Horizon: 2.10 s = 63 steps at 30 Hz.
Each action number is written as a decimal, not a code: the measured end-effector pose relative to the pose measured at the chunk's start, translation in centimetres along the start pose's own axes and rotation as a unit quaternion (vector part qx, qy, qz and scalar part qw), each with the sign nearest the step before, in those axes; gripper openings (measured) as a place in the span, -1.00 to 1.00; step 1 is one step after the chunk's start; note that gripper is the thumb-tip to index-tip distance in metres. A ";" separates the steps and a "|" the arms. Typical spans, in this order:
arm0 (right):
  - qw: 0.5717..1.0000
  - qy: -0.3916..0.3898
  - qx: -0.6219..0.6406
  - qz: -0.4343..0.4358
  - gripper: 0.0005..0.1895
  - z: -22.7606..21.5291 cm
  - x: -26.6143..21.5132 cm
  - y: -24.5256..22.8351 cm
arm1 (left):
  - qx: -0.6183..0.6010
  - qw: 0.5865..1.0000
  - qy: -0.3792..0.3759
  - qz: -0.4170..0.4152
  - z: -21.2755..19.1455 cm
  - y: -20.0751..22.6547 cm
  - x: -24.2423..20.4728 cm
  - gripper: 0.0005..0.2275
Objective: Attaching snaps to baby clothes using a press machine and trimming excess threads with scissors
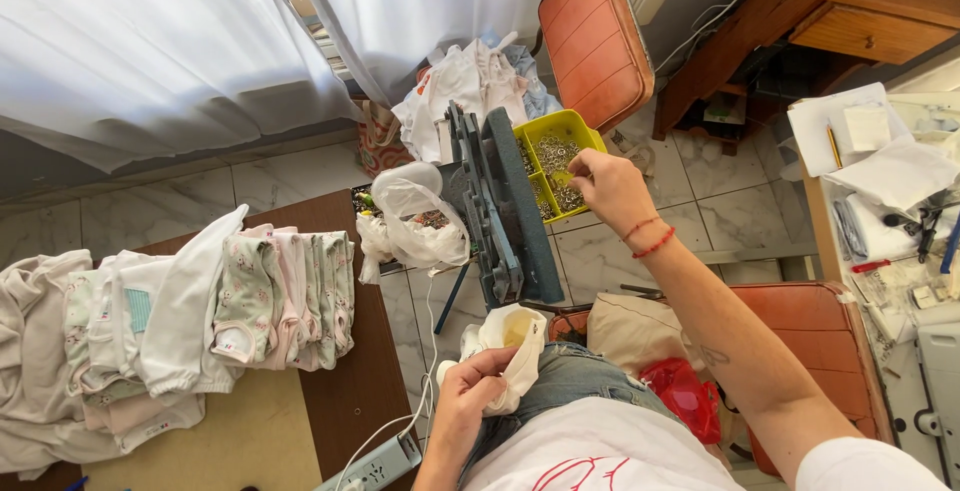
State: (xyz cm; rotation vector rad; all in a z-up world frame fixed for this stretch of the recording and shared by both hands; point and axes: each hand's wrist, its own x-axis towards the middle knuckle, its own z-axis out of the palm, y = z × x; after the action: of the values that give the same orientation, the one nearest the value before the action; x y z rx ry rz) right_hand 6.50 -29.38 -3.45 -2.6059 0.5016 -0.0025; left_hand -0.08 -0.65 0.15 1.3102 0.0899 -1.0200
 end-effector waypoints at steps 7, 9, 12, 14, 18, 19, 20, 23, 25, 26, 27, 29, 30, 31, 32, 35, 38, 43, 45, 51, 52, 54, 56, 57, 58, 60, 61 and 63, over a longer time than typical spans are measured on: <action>0.946 -0.029 0.314 -0.078 -0.93 2.9 -6.1 -3.5 | -0.012 0.999 0.038 -0.015 -0.2 0.0 0.3 -0.68; 0.915 -0.075 0.385 -0.092 -0.97 5.9 -7.7 -2.9 | -0.009 0.999 0.037 -0.011 -0.2 -0.1 0.2 -0.70; 0.965 -0.064 0.241 -0.078 -0.76 9.5 -8.4 -1.9 | -0.017 1.000 0.015 0.014 -0.3 -0.6 0.4 -0.70; 0.945 -0.016 0.318 -0.072 -0.73 11.5 -8.8 -1.6 | -0.028 1.000 0.012 0.005 -0.4 -1.3 0.5 -0.70; 0.937 -0.057 0.337 -0.064 -0.75 10.1 -8.9 -3.5 | -0.025 1.000 0.011 0.012 -0.6 -0.8 0.2 -0.69; 0.930 -0.085 0.352 -0.058 -0.76 9.6 -8.8 -3.8 | -0.020 1.000 0.012 0.017 -0.5 -0.6 0.1 -0.70; 0.922 -0.113 0.367 -0.052 -0.77 9.2 -8.6 -4.2 | -0.014 1.000 0.014 0.021 -0.6 -0.4 -0.1 -0.70; 0.902 -0.169 0.395 -0.038 -0.76 7.9 -8.5 -5.2 | -0.011 0.999 0.022 0.028 -0.9 -0.9 0.0 -0.71; 0.891 -0.198 0.408 -0.032 -0.74 7.1 -8.4 -5.9 | -0.009 0.999 0.025 0.025 -0.9 -0.8 -0.1 -0.71; 0.879 -0.223 0.420 -0.024 -0.73 6.6 -8.3 -6.2 | -0.004 0.999 0.024 0.024 -1.0 -0.7 -0.1 -0.71; 0.880 -0.223 0.420 -0.024 -0.73 6.2 -8.5 -6.5 | -0.004 0.999 0.024 0.024 -1.0 -0.7 0.0 -0.71; 0.854 -0.273 0.443 -0.007 -0.68 5.3 -8.9 -7.0 | -0.020 0.999 0.021 0.023 -1.0 -0.9 0.1 -0.71; 0.854 -0.273 0.443 -0.005 -0.68 4.7 -9.5 -6.8 | -0.020 0.999 0.020 0.022 -1.1 -1.4 0.2 -0.71; 0.840 -0.297 0.454 0.004 -0.65 4.1 -10.2 -6.6 | -0.030 0.999 0.012 0.023 -1.2 -1.9 0.4 -0.72; 0.825 -0.322 0.465 0.010 -0.62 3.4 -10.5 -6.5 | -0.041 0.999 0.007 0.028 -1.4 -2.2 0.7 -0.73; 0.793 -0.370 0.484 0.026 -0.56 1.7 -11.4 -6.3 | -0.046 0.999 -0.010 0.016 -1.5 -2.2 1.0 -0.75; 0.849 -0.376 0.349 -0.129 -0.58 0.9 -11.2 -6.1 | 0.036 0.999 -0.025 0.028 -1.7 -1.4 1.3 -0.79; 0.886 -0.345 0.310 -0.006 -0.79 2.1 -11.3 -4.7 | 0.195 0.980 -0.001 0.028 -1.0 1.1 1.4 -0.85; 0.907 -0.306 0.290 -0.020 -0.77 2.0 -10.8 -5.6 | 0.253 0.967 0.019 0.036 -0.8 1.2 2.0 -0.87; 0.915 -0.109 -0.154 -0.357 -0.69 8.1 -9.6 -0.3 | 0.202 0.967 0.138 0.071 -1.0 0.5 4.3 -0.84; 0.927 -0.162 -0.124 -0.316 -0.69 7.8 -9.3 -1.3 | 0.196 0.965 0.156 0.079 -0.9 0.8 4.4 -0.85; 0.933 -0.215 -0.092 -0.272 -0.69 7.8 -8.9 -2.3 | 0.190 0.962 0.174 0.087 -0.8 1.3 4.5 -0.86; 0.940 -0.215 -0.070 -0.255 -0.69 8.3 -8.7 -2.5 | 0.202 0.954 0.198 0.100 -0.8 1.6 4.5 -0.86; 0.941 -0.215 -0.070 -0.253 -0.69 8.4 -8.8 -2.4 | 0.202 0.954 0.196 0.098 -0.8 1.5 4.6 -0.86; 0.945 -0.214 -0.055 -0.242 -0.70 8.5 -8.7 -2.2 | 0.201 0.954 0.196 0.102 -0.9 1.4 4.8 -0.86; 0.949 -0.211 -0.041 -0.233 -0.70 8.7 -8.3 -2.2 | 0.201 0.953 0.198 0.108 -1.1 1.3 5.0 -0.86; 0.952 -0.207 -0.025 -0.224 -0.71 8.9 -8.0 -2.3 | 0.205 0.953 0.195 0.110 -1.2 1.4 5.1 -0.86; 0.957 -0.200 -0.010 -0.211 -0.71 9.2 -7.9 -2.1 | 0.213 0.953 0.186 0.111 -1.4 1.4 5.3 -0.86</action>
State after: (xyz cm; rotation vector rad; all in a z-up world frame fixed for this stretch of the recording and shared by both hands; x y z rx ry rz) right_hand 0.72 -20.70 -9.95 -2.5831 -0.2007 0.3813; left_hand 4.58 -2.57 -2.35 1.8538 0.0057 -0.6050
